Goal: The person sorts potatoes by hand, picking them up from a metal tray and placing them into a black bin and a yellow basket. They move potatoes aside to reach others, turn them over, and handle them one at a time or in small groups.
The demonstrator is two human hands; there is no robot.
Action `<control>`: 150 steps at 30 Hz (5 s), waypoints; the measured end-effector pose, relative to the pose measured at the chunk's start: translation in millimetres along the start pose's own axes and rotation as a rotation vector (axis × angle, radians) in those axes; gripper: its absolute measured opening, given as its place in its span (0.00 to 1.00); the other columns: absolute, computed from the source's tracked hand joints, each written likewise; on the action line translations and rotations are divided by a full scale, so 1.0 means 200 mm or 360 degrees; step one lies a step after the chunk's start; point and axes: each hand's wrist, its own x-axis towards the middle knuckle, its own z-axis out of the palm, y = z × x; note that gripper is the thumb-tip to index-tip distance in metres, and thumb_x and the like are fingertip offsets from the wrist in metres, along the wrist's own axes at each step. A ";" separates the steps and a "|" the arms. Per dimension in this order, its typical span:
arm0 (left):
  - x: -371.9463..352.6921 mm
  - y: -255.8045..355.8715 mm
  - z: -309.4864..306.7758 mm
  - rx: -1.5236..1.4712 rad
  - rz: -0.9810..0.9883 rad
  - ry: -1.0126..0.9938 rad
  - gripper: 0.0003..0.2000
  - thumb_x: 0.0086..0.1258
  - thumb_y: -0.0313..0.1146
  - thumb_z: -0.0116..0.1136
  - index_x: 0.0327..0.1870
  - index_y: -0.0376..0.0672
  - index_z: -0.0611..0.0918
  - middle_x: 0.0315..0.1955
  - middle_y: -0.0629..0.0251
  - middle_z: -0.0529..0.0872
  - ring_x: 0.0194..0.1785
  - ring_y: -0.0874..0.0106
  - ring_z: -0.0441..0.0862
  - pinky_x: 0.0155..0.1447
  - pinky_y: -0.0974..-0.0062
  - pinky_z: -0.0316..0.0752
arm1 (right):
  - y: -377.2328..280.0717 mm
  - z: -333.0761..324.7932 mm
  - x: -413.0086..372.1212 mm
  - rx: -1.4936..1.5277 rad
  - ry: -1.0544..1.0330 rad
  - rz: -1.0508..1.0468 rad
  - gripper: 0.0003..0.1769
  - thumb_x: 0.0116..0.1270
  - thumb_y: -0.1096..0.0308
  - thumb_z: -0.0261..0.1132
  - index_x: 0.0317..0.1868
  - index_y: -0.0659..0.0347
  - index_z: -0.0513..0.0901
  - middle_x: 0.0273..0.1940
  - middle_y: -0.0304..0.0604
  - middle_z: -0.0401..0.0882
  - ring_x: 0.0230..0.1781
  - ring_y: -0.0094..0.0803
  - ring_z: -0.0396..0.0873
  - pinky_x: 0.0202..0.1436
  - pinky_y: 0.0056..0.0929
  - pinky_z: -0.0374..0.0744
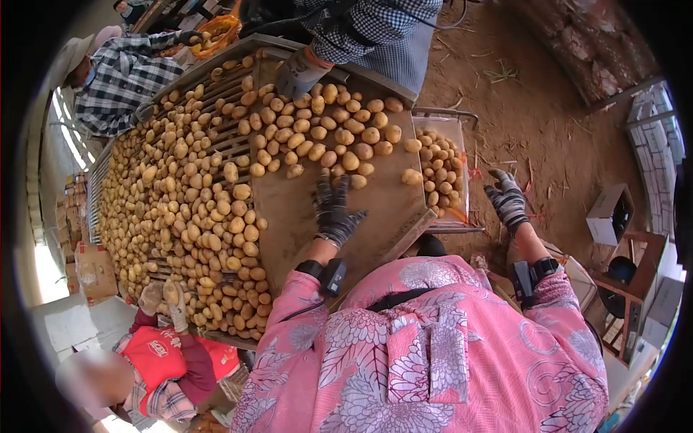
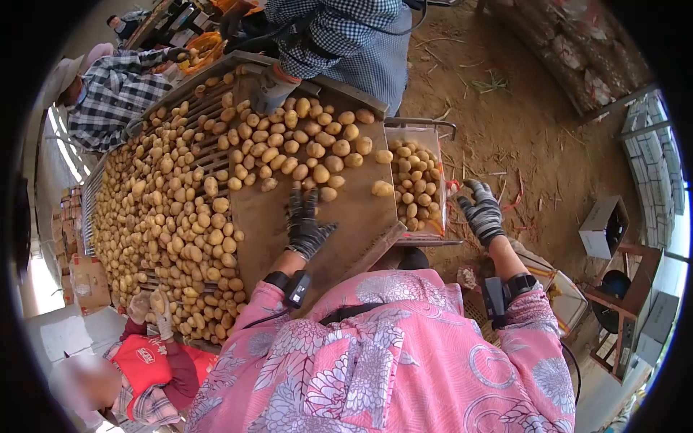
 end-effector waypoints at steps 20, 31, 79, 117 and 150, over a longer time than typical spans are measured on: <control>0.29 -0.17 -0.02 -0.0047 0.0445 0.0063 0.40 0.54 0.55 0.65 0.69 0.52 0.65 0.71 0.48 0.51 0.73 0.42 0.45 0.71 0.40 0.41 | -1.17 0.71 0.57 -0.1135 -0.0580 -0.1381 0.36 0.57 0.46 0.64 0.66 0.45 0.69 0.70 0.50 0.57 0.71 0.55 0.54 0.70 0.59 0.51; 0.48 -0.26 -0.13 -0.0058 0.0094 0.0186 0.41 0.50 0.50 0.70 0.67 0.47 0.67 0.67 0.39 0.57 0.72 0.44 0.52 0.70 0.43 0.50 | -1.35 0.81 0.83 -0.0783 -0.0398 -0.1233 0.29 0.57 0.52 0.64 0.60 0.49 0.74 0.67 0.51 0.61 0.67 0.53 0.59 0.67 0.54 0.59; 0.26 -0.33 -0.20 -0.0027 0.0513 0.0234 0.29 0.51 0.36 0.67 0.58 0.45 0.75 0.64 0.51 0.66 0.66 0.51 0.61 0.68 0.48 0.55 | -0.79 0.57 0.16 -0.0736 -0.0553 -0.1778 0.22 0.51 0.57 0.67 0.49 0.46 0.81 0.62 0.47 0.69 0.65 0.52 0.63 0.67 0.56 0.61; 0.26 0.08 0.05 -0.0223 0.0513 0.0162 0.24 0.47 0.40 0.71 0.46 0.42 0.78 0.51 0.58 0.77 0.57 0.57 0.71 0.63 0.55 0.62 | -0.76 0.49 0.41 -0.0573 -0.0154 -0.1089 0.31 0.55 0.61 0.67 0.61 0.52 0.72 0.64 0.54 0.64 0.63 0.54 0.64 0.64 0.49 0.65; 0.02 -0.11 -0.02 -0.0146 0.0298 0.0180 0.21 0.47 0.39 0.67 0.45 0.48 0.81 0.48 0.61 0.77 0.53 0.55 0.72 0.59 0.50 0.65 | -1.39 1.04 0.59 -0.0347 -0.0533 -0.1718 0.38 0.54 0.53 0.68 0.64 0.56 0.68 0.69 0.55 0.55 0.69 0.57 0.54 0.71 0.50 0.57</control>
